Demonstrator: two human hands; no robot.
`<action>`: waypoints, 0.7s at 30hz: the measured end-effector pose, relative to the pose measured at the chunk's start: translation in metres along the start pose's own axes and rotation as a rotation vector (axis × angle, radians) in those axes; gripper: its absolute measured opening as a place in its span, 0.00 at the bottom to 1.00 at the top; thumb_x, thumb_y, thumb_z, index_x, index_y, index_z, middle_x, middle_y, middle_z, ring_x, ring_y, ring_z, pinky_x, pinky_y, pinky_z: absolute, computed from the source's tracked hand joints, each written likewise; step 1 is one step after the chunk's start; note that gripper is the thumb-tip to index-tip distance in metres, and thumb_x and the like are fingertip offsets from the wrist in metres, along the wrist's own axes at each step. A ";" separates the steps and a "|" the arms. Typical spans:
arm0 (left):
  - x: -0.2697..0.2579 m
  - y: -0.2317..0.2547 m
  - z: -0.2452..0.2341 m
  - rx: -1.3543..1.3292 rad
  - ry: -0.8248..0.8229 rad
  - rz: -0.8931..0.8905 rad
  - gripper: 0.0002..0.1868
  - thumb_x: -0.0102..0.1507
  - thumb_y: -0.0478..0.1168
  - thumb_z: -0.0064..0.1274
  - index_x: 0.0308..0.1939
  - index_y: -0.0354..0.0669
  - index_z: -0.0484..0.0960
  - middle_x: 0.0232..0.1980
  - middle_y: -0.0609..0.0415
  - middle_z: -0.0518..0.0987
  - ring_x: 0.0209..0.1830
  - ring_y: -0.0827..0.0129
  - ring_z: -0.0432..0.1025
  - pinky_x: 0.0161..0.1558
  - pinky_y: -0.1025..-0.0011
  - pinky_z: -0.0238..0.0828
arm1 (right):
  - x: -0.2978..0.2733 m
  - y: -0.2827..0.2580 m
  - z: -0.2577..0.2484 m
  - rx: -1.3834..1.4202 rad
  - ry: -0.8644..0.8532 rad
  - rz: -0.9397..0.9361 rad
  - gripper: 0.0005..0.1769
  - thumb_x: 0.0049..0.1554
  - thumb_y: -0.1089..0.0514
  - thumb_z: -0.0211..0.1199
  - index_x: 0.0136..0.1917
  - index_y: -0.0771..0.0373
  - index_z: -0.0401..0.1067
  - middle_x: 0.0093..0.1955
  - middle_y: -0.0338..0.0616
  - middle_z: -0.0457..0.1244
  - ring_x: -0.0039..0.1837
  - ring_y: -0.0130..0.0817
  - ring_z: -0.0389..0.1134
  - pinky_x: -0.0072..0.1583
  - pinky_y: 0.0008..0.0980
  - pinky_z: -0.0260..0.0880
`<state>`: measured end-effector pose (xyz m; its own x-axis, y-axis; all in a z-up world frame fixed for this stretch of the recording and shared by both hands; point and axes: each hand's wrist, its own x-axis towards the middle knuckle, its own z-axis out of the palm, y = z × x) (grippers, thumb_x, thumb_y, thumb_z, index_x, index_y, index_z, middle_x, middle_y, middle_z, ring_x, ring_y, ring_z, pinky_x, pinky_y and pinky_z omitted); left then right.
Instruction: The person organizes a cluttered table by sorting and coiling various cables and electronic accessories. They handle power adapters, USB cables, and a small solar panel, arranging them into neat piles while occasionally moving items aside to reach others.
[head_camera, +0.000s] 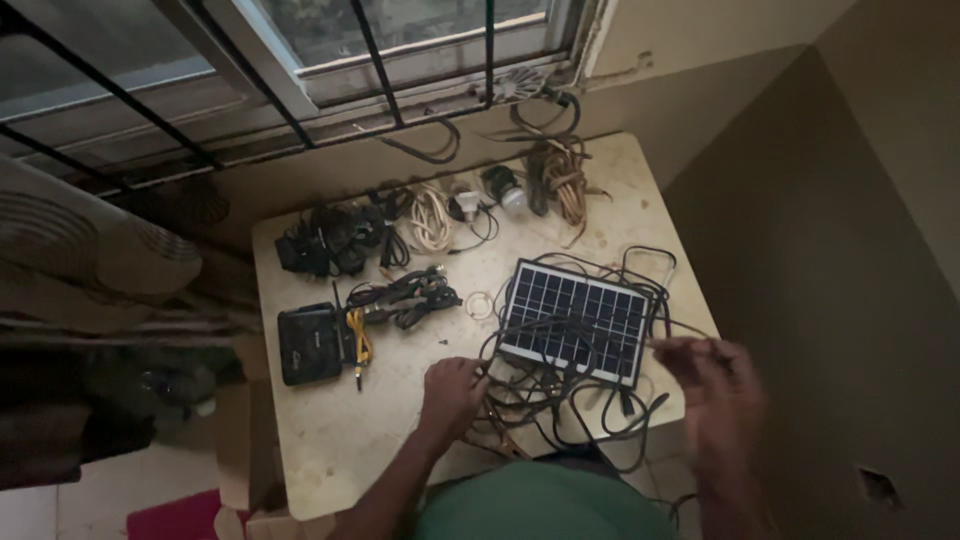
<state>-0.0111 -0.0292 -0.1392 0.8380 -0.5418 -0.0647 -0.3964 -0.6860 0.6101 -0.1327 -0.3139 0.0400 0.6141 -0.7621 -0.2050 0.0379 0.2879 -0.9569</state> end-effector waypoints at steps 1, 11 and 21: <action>-0.002 -0.003 -0.003 -0.010 0.003 0.040 0.18 0.61 0.47 0.56 0.52 0.46 0.81 0.49 0.48 0.79 0.56 0.51 0.69 0.59 0.52 0.57 | -0.002 -0.008 -0.001 0.063 -0.029 -0.046 0.05 0.67 0.68 0.49 0.53 0.69 0.66 0.52 0.58 0.68 0.58 0.51 0.73 0.65 0.50 0.74; -0.020 -0.020 -0.016 -0.052 -0.103 0.140 0.11 0.62 0.41 0.54 0.47 0.44 0.82 0.46 0.45 0.79 0.52 0.51 0.72 0.55 0.56 0.68 | -0.009 -0.049 0.028 -0.385 -0.024 0.079 0.11 0.64 0.64 0.49 0.55 0.68 0.69 0.56 0.55 0.71 0.60 0.45 0.74 0.54 0.45 0.69; -0.002 -0.021 0.024 -0.242 0.001 0.018 0.26 0.57 0.36 0.56 0.60 0.38 0.73 0.52 0.38 0.76 0.51 0.46 0.73 0.53 0.54 0.70 | 0.031 0.039 0.019 -0.683 0.005 -0.248 0.23 0.58 0.65 0.61 0.67 0.66 0.68 0.63 0.52 0.63 0.63 0.42 0.67 0.56 0.34 0.73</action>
<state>-0.0139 -0.0254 -0.1712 0.8321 -0.5523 -0.0508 -0.3104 -0.5397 0.7825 -0.0968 -0.3153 -0.0003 0.6480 -0.7608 0.0357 -0.3254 -0.3189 -0.8901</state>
